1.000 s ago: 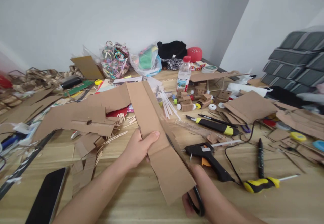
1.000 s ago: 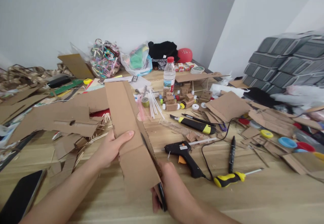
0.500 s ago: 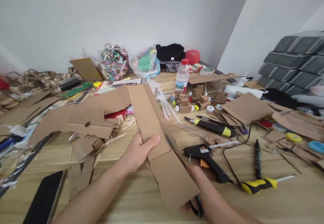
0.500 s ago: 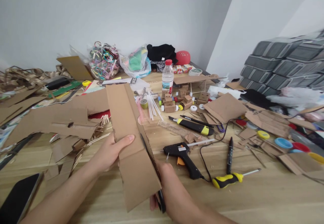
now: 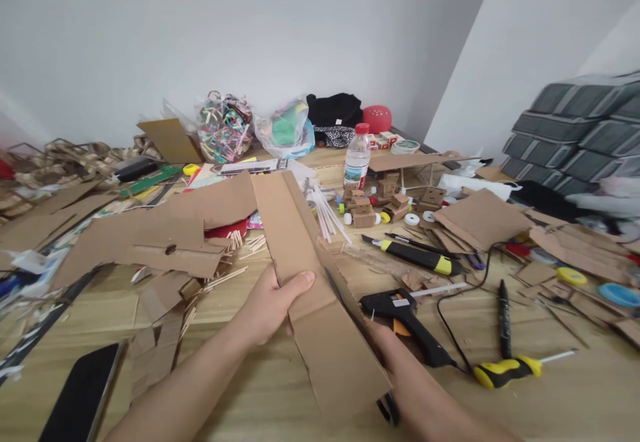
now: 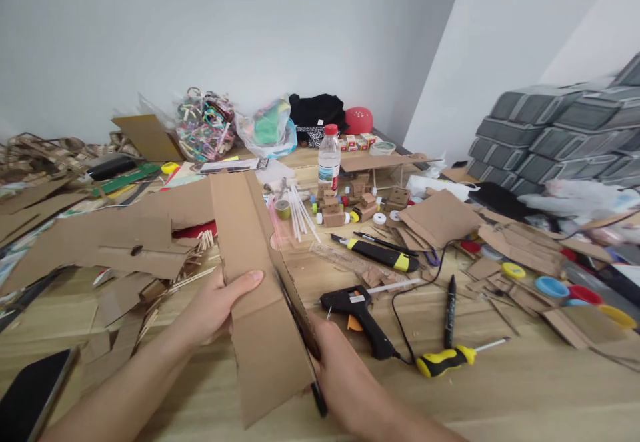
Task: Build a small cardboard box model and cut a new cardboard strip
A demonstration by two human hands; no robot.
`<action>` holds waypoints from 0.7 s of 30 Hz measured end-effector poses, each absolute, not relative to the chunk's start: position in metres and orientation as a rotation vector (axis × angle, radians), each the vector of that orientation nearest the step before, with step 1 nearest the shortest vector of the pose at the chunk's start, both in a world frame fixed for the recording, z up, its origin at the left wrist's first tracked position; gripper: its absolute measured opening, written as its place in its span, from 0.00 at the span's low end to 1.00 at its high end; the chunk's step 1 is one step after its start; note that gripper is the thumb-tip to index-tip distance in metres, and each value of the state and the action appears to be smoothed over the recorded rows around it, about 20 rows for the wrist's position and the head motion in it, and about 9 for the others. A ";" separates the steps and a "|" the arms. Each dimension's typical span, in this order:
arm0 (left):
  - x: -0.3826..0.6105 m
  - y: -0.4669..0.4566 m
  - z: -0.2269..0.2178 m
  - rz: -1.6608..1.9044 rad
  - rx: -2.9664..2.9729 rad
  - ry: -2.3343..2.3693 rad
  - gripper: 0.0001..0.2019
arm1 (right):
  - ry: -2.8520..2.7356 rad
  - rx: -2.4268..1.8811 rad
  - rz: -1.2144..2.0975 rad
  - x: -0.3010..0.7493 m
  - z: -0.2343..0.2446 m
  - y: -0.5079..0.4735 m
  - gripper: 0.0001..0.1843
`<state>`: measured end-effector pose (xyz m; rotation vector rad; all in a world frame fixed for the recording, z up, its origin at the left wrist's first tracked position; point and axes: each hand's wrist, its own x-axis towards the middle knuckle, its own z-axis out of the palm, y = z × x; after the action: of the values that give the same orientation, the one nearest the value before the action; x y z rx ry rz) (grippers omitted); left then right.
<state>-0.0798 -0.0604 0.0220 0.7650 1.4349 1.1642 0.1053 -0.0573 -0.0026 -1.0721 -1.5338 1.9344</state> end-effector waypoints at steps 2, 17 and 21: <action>-0.077 -0.061 0.021 1.196 0.770 1.370 0.25 | -1.529 -0.978 1.915 0.105 0.000 -0.057 0.24; -0.071 -0.065 0.019 1.186 0.864 1.305 0.24 | -1.126 -1.163 2.005 0.100 0.004 -0.064 0.18; -0.070 -0.066 0.021 1.143 0.920 1.349 0.24 | -1.150 -1.178 2.032 0.103 0.000 -0.067 0.22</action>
<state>-0.0702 -0.0664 0.0205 0.9197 1.3487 1.1428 0.1027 -0.0668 0.0002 -1.1779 -1.1496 2.0320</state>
